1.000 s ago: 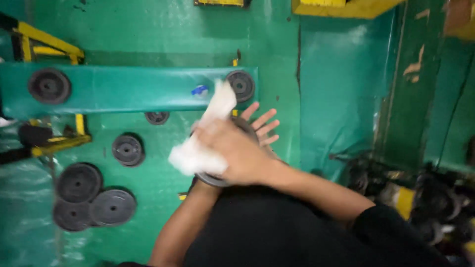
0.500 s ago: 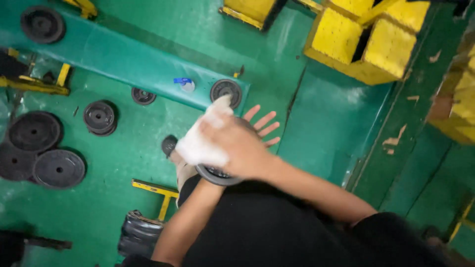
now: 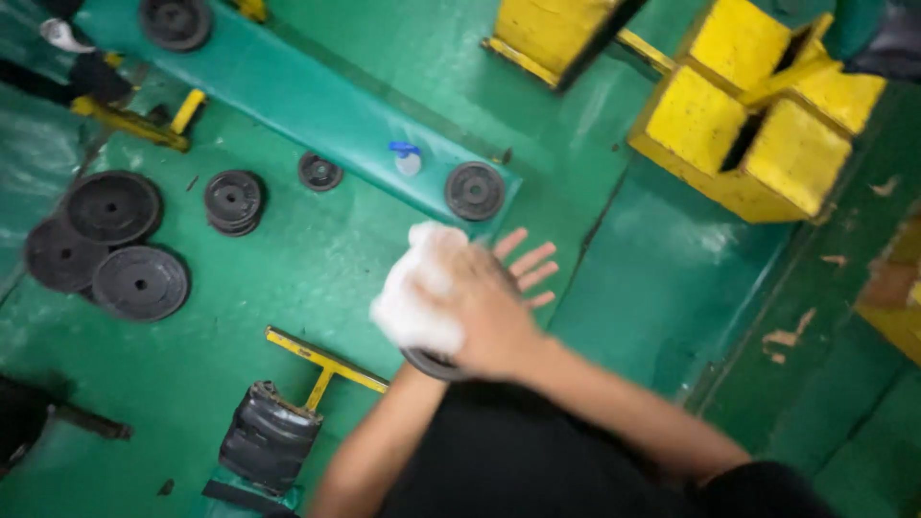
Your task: Cleaning and organizing weight plates in a gym setting using a spray and a cloth.
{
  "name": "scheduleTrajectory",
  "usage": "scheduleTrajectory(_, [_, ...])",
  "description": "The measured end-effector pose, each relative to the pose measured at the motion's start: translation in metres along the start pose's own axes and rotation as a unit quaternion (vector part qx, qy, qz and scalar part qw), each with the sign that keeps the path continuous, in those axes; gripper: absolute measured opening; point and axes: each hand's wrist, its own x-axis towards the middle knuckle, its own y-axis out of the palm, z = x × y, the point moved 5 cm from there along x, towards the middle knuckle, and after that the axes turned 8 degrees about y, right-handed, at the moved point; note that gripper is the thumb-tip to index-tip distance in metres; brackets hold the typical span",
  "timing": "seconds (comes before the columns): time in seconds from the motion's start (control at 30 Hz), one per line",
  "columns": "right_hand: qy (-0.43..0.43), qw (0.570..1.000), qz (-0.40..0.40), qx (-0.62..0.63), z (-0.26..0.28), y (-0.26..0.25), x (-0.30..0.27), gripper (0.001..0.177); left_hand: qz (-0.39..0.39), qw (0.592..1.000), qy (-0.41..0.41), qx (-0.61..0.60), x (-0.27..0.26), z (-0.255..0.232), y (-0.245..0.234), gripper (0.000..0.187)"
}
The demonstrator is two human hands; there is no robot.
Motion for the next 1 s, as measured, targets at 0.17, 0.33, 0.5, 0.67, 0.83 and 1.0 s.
scheduleTrajectory(0.17, [-0.137, 0.944, 0.253, 0.160, 0.038, 0.036, -0.065, 0.081, 0.017, 0.983, -0.177, 0.053, -0.027, -0.009, 0.011, 0.117])
scheduleTrajectory(0.33, [0.042, 0.958, 0.090, 0.268, -0.035, 0.039, -0.095, 0.062, -0.097, 0.980, -0.085, 0.149, -0.051, -0.016, 0.040, 0.114])
scheduleTrajectory(0.5, [0.452, 0.794, 0.051, 0.403, -0.154, 0.097, -0.165, 0.043, -0.183, 0.958, 0.003, 0.219, -0.075, -0.019, 0.003, 0.099])
scheduleTrajectory(0.67, [0.397, 0.810, 0.176, 0.393, -0.195, 0.088, -0.182, 0.048, -0.256, 0.925, 0.086, 0.268, -0.079, 0.013, -0.075, 0.085])
scheduleTrajectory(0.83, [0.435, 0.741, 0.177, 0.479, -0.232, 0.052, -0.151, 0.050, -0.329, 0.883, 0.141, 0.303, -0.070, 0.057, -0.101, 0.070])
scheduleTrajectory(1.0, [0.446, 0.704, 0.187, 0.521, -0.260, 0.047, -0.132, 0.049, -0.396, 0.834, 0.171, 0.344, -0.050, 0.070, -0.075, 0.056])
